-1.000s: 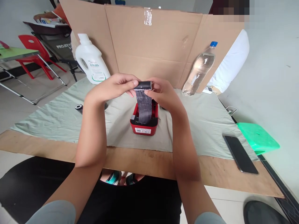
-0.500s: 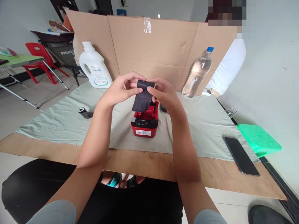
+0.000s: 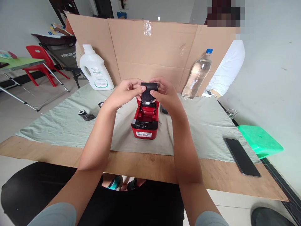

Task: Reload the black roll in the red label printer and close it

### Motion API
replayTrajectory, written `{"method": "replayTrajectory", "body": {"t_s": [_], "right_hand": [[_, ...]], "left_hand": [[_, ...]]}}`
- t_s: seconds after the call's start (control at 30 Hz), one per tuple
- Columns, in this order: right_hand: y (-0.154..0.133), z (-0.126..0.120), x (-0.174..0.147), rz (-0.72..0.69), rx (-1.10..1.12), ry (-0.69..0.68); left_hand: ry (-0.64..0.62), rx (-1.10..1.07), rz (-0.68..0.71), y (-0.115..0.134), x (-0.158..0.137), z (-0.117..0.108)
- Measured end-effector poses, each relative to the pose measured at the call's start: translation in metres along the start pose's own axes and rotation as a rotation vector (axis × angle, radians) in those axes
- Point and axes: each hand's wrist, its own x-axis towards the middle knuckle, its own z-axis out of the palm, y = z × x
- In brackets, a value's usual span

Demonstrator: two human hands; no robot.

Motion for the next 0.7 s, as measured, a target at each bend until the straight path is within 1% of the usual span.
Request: {"method": "replayTrajectory", "body": {"t_s": [0.1,0.2,0.3,0.4,0.53,0.6,0.7], "right_hand": [[0.0,0.0,0.0,0.046,0.034,0.0],[-0.002,0.001,0.0,0.052,0.051,0.002],[-0.004,0.004,-0.001,0.065,0.074,0.005],[-0.003,0.007,0.0,0.111,0.126,0.044],[0.0,0.006,0.002,0.154,0.176,0.062],[-0.001,0.005,0.002,0.158,0.174,0.038],[-0.004,0.005,0.0,0.161,0.172,-0.039]], "left_hand": [[0.016,-0.019,0.059,-0.002,0.001,0.0],[0.012,0.001,0.082,-0.005,0.001,0.0],[0.037,0.069,0.097,-0.009,0.001,0.0],[0.073,0.151,0.137,-0.009,-0.001,-0.001],[-0.011,0.254,0.192,0.0,-0.007,-0.007],[-0.044,0.319,0.227,0.006,-0.01,-0.012],[-0.076,0.388,0.269,0.01,-0.013,-0.015]]}}
